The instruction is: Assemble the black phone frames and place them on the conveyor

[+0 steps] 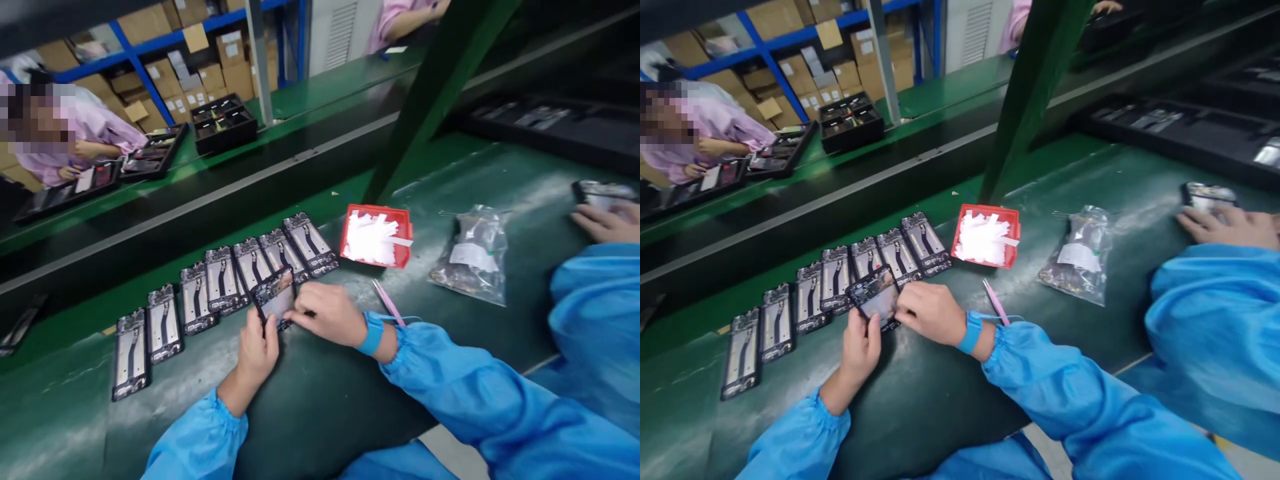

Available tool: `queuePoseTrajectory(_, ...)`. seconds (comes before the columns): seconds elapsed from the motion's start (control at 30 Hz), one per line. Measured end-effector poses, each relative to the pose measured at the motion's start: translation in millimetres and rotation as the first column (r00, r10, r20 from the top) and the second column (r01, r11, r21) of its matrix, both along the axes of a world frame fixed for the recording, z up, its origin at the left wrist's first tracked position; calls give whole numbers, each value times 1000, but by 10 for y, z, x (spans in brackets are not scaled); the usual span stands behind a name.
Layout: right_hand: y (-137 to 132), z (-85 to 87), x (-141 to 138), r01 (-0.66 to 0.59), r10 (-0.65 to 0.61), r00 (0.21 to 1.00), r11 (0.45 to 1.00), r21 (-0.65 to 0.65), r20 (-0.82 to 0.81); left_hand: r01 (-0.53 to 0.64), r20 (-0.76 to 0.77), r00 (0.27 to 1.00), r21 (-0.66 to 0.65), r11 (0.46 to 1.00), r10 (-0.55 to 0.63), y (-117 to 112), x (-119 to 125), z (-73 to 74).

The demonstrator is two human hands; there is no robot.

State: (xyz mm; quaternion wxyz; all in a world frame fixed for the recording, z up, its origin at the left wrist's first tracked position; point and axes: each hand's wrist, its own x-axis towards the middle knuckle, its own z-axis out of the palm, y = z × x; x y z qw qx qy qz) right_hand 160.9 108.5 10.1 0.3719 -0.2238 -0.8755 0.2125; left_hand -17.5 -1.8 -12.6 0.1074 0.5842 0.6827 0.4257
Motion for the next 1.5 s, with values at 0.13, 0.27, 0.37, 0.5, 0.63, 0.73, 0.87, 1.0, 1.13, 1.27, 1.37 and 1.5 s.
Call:
queuePoseTrajectory(0.13,-10,6,-3,-188,173,963,980,58,205,-46,19,999,1,999,46,70,-43,9)
queuePoseTrajectory(0.27,-9,-62,-7,-217,182,944,971,103,275,29,314,949,-35,999,-16,115,-24,44)
queuePoseTrajectory(0.37,-23,-101,-43,-181,145,960,974,133,241,126,486,870,-53,991,-84,119,20,47)
queuePoseTrajectory(0.5,18,44,-47,-203,185,964,976,82,191,78,568,822,-54,995,-34,139,54,36)
queuePoseTrajectory(0.63,302,393,346,74,-72,997,994,-79,22,-32,638,768,-35,999,48,180,35,13)
queuePoseTrajectory(0.73,615,593,831,512,-510,859,855,-86,45,-92,691,715,-59,994,107,198,15,-31)
queuePoseTrajectory(0.87,745,604,992,714,-739,618,671,202,269,-149,757,639,-53,987,137,227,5,-45)
queuePoseTrajectory(1.0,270,464,436,155,-186,960,976,153,211,-108,821,564,-36,994,91,215,57,54)
queuePoseTrajectory(1.13,-140,232,-29,-286,285,958,953,-98,-27,53,941,338,-11,999,-8,155,146,193)
queuePoseTrajectory(1.27,-94,73,-18,-109,83,989,968,-227,-122,-14,949,309,-68,998,69,160,137,238)
queuePoseTrajectory(1.37,-8,112,98,-29,3,993,976,-214,-121,-14,874,467,-143,990,133,172,93,210)
queuePoseTrajectory(1.5,-8,168,129,75,-92,993,976,-205,-76,130,806,589,-161,978,54,146,59,198)
